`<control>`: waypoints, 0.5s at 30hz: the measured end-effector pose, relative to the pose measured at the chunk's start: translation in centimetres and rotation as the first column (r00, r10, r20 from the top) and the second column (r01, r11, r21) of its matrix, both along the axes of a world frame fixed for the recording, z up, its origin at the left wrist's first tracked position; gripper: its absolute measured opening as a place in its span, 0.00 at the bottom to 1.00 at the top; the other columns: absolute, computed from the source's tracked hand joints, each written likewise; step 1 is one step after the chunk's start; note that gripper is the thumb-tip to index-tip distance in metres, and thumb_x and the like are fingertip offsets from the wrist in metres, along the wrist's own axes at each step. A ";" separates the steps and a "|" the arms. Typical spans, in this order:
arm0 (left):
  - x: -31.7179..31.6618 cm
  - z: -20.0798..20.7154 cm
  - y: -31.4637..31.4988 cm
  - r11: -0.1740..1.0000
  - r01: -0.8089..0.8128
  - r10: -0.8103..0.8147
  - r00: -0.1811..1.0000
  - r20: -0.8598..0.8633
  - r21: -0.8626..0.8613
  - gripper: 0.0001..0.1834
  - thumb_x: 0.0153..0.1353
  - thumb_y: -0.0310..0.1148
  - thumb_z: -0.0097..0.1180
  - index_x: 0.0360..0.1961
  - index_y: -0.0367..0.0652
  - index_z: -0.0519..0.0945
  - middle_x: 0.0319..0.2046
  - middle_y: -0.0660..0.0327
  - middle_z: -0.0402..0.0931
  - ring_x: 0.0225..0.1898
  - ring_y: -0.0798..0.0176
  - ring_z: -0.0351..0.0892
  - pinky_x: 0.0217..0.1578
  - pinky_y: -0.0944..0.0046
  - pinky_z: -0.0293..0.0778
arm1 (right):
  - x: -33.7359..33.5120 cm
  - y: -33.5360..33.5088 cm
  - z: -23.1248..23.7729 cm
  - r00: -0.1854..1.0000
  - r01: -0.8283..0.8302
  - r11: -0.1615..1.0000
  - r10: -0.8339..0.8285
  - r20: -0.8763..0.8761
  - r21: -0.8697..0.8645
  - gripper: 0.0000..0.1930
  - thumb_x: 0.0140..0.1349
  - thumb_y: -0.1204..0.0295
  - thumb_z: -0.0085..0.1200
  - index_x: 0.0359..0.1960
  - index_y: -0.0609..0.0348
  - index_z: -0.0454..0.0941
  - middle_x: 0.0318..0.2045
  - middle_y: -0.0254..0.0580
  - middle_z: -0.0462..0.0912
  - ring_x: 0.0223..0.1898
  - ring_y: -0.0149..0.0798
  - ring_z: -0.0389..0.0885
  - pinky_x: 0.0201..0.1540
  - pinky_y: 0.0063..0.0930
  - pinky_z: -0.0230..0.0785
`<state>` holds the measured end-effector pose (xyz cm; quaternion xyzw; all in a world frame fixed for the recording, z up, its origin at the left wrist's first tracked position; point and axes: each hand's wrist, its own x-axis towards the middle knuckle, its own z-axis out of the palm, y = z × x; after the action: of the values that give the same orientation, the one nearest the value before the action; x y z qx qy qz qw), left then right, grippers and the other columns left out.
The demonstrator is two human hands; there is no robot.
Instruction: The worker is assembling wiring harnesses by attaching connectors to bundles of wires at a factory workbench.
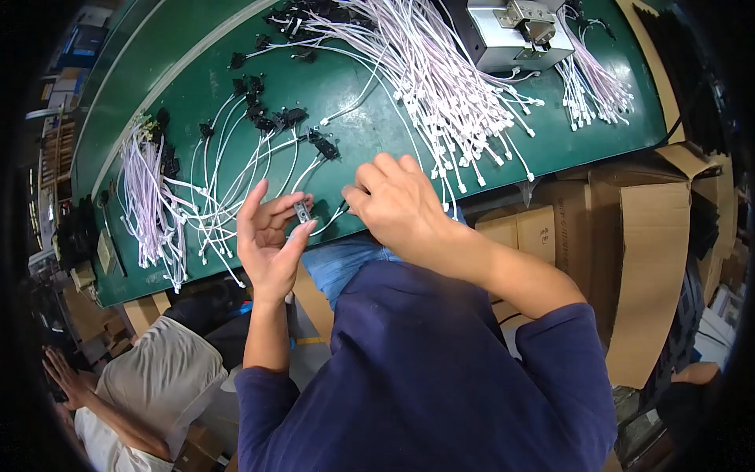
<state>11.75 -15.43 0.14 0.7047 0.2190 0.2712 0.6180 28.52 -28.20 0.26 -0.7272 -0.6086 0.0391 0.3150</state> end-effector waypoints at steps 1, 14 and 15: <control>0.3 0.0 0.0 0.999 0.020 -0.020 1.000 -0.011 0.033 0.41 0.51 0.12 0.59 0.65 0.36 0.56 0.47 0.45 0.75 0.49 0.52 0.79 0.51 0.58 0.75 | 0.3 0.0 -0.2 0.999 -0.029 1.000 0.030 0.037 -0.011 0.11 0.49 0.71 0.63 0.36 0.56 0.81 0.32 0.35 0.75 0.35 0.39 0.72 0.38 0.33 0.60; 2.9 -1.9 -0.1 0.923 0.224 -0.162 0.963 -0.214 0.313 0.49 0.47 0.17 0.66 0.67 0.35 0.49 0.42 0.50 0.82 0.54 0.53 0.76 0.57 0.56 0.64 | 0.7 -2.2 -2.8 0.999 -0.044 0.997 0.045 -0.006 0.068 0.08 0.50 0.69 0.63 0.33 0.49 0.83 0.43 0.28 0.79 0.51 0.36 0.74 0.47 0.36 0.62; 2.8 -2.1 0.0 0.909 0.220 -0.159 0.968 -0.193 0.353 0.49 0.47 0.19 0.67 0.66 0.35 0.50 0.42 0.50 0.82 0.53 0.54 0.78 0.57 0.57 0.65 | 0.9 -2.4 -3.0 0.998 -0.058 0.996 0.060 -0.020 0.068 0.09 0.51 0.69 0.62 0.36 0.49 0.83 0.44 0.28 0.80 0.51 0.36 0.74 0.49 0.35 0.62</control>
<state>14.59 -15.44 -1.91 0.8463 0.1431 0.1889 0.4771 29.41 -30.62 -2.75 -0.6974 -0.6273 0.0359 0.3448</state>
